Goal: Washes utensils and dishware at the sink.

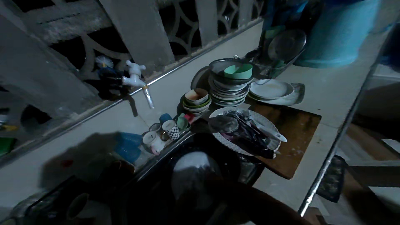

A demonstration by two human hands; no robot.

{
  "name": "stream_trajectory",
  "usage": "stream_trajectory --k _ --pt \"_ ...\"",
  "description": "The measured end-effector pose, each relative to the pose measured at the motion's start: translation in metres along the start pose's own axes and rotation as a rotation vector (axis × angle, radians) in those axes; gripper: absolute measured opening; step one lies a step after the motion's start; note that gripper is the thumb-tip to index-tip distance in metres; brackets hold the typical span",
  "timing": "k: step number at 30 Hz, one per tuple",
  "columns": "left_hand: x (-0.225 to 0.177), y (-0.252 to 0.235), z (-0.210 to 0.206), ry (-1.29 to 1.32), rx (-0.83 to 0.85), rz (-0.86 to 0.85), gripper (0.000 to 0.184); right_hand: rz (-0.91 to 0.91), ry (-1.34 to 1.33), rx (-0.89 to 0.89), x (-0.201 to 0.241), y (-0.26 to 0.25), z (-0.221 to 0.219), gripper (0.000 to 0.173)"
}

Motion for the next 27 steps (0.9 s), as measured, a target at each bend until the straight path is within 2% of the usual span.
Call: stream_trajectory --k 1,2,4,6,8,10,12,14,16,18,20,22,24,27 --pt "-0.01 0.014 0.002 0.027 -0.051 0.197 0.038 -0.077 0.037 0.048 0.001 0.004 -0.008 0.071" --pt "-0.017 0.02 0.002 0.038 -0.044 0.309 0.039 -0.143 0.056 0.075 0.003 0.007 -0.013 0.067" --pt "-0.012 0.01 0.002 -0.064 0.044 0.282 0.042 -0.25 0.051 0.172 0.017 0.014 -0.024 0.053" --pt "-0.022 0.012 0.01 -0.066 0.052 0.312 0.04 -0.244 -0.001 0.129 0.002 -0.005 -0.04 0.043" --pt "-0.036 0.023 0.022 -0.033 -0.033 0.437 0.041 -0.215 -0.042 0.085 -0.01 -0.015 -0.041 0.046" --pt "-0.038 0.032 0.036 0.008 -0.125 0.471 0.044 -0.193 -0.054 0.053 -0.012 -0.007 -0.027 0.056" --pt "-0.039 0.039 0.055 0.126 -0.293 0.373 0.042 -0.188 0.035 0.024 -0.01 0.003 -0.008 0.05" --pt "-0.031 0.032 0.076 0.219 -0.462 0.161 0.04 -0.267 0.105 0.062 -0.005 0.014 0.016 0.051" --pt "0.004 0.0 0.091 0.458 -0.607 -0.082 0.044 -0.269 0.125 -0.049 0.003 0.024 0.045 0.046" --pt "0.021 -0.039 0.095 0.848 -0.624 -0.28 0.043 -0.19 -0.017 -0.214 0.005 0.025 0.061 0.045" --pt "0.002 -0.055 0.091 1.058 -0.617 -0.378 0.029 -0.159 -0.164 -0.277 0.017 0.024 0.067 0.042" --pt "-0.035 -0.054 0.09 1.058 -0.651 -0.427 0.028 -0.093 -0.304 -0.345 0.035 0.027 0.07 0.04" --pt "-0.064 -0.045 0.103 0.95 -0.828 -0.484 0.035 -0.016 -0.367 -0.43 0.052 0.034 0.073 0.04" --pt "-0.083 -0.038 0.124 0.799 -1.012 -0.525 0.04 -0.031 -0.266 -0.419 0.063 0.044 0.073 0.041"
Point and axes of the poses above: each hand's wrist, its own y-axis away from the middle knuckle, its own z-axis out of the back of the hand, x = y × z, the point moved 10 cm from there along -y, towards the middle knuckle, and after that the axes turned 9 degrees about x, right-handed, at the moved point
